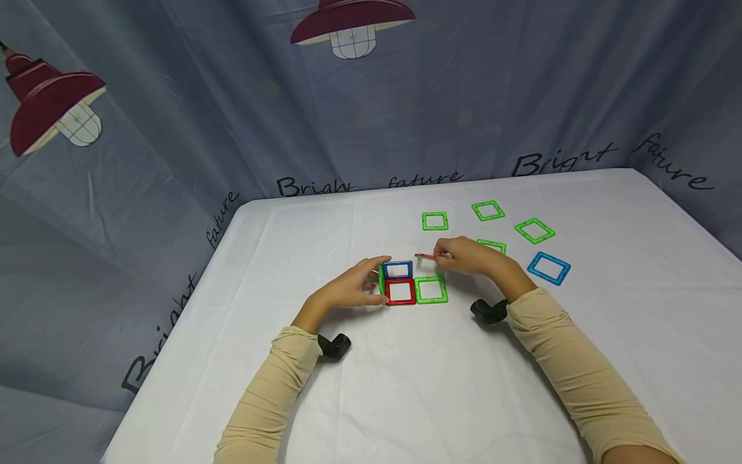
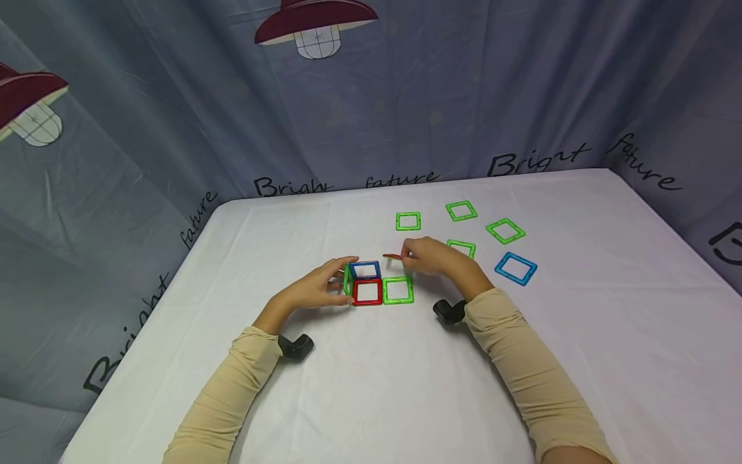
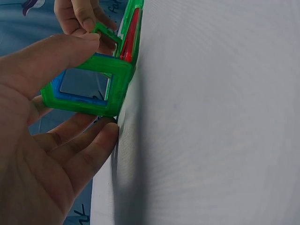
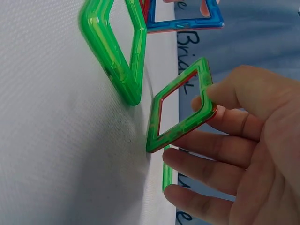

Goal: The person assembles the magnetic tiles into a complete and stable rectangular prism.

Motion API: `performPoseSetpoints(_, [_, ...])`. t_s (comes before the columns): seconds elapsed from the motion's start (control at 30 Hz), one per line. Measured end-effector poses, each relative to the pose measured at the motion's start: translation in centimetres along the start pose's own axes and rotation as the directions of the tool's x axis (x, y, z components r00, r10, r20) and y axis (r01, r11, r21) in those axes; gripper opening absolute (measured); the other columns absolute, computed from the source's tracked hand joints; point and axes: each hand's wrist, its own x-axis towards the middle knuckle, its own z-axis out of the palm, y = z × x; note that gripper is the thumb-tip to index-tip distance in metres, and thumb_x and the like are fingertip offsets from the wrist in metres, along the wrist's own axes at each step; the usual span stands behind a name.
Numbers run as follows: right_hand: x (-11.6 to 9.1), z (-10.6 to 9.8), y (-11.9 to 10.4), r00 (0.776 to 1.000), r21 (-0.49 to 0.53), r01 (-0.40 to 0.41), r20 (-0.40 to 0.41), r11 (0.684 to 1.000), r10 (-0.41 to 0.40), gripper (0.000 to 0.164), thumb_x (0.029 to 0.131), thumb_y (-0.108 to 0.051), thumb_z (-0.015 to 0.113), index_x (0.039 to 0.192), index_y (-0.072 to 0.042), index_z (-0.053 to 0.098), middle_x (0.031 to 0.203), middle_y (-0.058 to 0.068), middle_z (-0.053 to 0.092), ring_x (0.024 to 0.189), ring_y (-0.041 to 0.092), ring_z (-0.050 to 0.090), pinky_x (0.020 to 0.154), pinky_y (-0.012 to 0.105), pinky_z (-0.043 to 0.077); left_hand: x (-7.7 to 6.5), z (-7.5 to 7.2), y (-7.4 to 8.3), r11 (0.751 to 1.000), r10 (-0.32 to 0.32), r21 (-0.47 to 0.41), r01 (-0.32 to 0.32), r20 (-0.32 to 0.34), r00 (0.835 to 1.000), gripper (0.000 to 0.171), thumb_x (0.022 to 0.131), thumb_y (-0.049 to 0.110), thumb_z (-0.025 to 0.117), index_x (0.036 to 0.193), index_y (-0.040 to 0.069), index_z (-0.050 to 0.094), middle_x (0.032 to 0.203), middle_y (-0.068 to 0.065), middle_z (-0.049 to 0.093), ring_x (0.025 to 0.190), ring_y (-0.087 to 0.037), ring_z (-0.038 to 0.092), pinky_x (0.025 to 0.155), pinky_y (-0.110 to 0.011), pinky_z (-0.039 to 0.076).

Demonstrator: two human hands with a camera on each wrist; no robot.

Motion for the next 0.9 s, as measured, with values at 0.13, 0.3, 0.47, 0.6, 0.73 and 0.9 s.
performPoseSetpoints(0.13, [-0.11,-0.14,-0.11,1.000,-0.009,0.016,-0.006,1.000,-0.016,0.014,0.090,-0.012,0.052,0.098,-0.002,0.056,0.083,0.006,0.057,0.071,0.016,0.046,0.060,0.024,0.037,0.03,0.01,-0.03,1.000,0.001,-0.008,-0.001,0.004,1.000,0.080,0.078,0.015,0.072,0.143,0.010,0.024,0.129,-0.012,0.040,0.116,-0.022,0.051,0.095,-0.026,0.047])
performPoseSetpoints(0.3, [-0.19,-0.35,-0.12,0.999,-0.026,0.035,-0.034,0.999,-0.036,0.015,0.091,-0.014,0.052,0.098,-0.003,0.058,0.088,0.007,0.060,0.076,0.018,0.048,0.065,0.028,0.042,-0.05,-0.03,0.09,1.000,0.004,-0.009,-0.004,0.007,1.000,0.080,0.078,0.015,0.072,0.143,0.010,0.024,0.129,-0.012,0.041,0.116,-0.023,0.051,0.096,-0.028,0.047])
performPoseSetpoints(0.47, [-0.66,-0.67,-0.30,0.990,-0.063,0.090,-0.099,0.994,-0.096,0.013,0.092,-0.013,0.051,0.094,-0.003,0.059,0.085,0.007,0.061,0.075,0.019,0.050,0.067,0.031,0.044,-0.10,-0.05,0.17,1.000,0.000,-0.011,0.000,0.007,1.000,0.080,0.078,0.017,0.072,0.143,0.011,0.025,0.129,-0.013,0.041,0.116,-0.024,0.051,0.096,-0.029,0.047])
performPoseSetpoints(0.6, [-0.71,-0.73,-0.44,0.988,-0.090,0.084,-0.123,0.992,-0.094,0.013,0.092,-0.010,0.051,0.093,-0.001,0.061,0.084,0.007,0.061,0.074,0.018,0.050,0.066,0.031,0.045,-0.08,-0.07,0.11,1.000,0.000,-0.008,0.000,0.007,1.000,0.080,0.079,0.018,0.072,0.143,0.012,0.024,0.130,-0.012,0.040,0.116,-0.023,0.050,0.096,-0.029,0.047])
performPoseSetpoints(0.73, [-0.66,-0.76,-0.74,0.992,-0.111,0.043,-0.112,0.993,-0.055,0.013,0.091,-0.007,0.051,0.095,0.001,0.061,0.086,0.009,0.061,0.075,0.019,0.051,0.069,0.033,0.046,-0.03,-0.03,-0.06,1.000,0.003,-0.003,-0.003,0.004,1.000,0.080,0.078,0.016,0.072,0.143,0.012,0.024,0.130,-0.011,0.041,0.116,-0.023,0.050,0.096,-0.028,0.047])
performPoseSetpoints(0.9, [-0.54,-0.75,-0.89,0.995,-0.139,0.033,-0.090,0.990,-0.045,0.014,0.091,-0.008,0.053,0.097,0.000,0.062,0.088,0.008,0.062,0.077,0.018,0.052,0.070,0.033,0.048,0.06,0.03,-0.22,1.000,0.007,0.003,-0.007,0.001,1.000,0.080,0.079,0.017,0.071,0.143,0.013,0.024,0.131,-0.011,0.040,0.116,-0.022,0.051,0.095,-0.027,0.047])
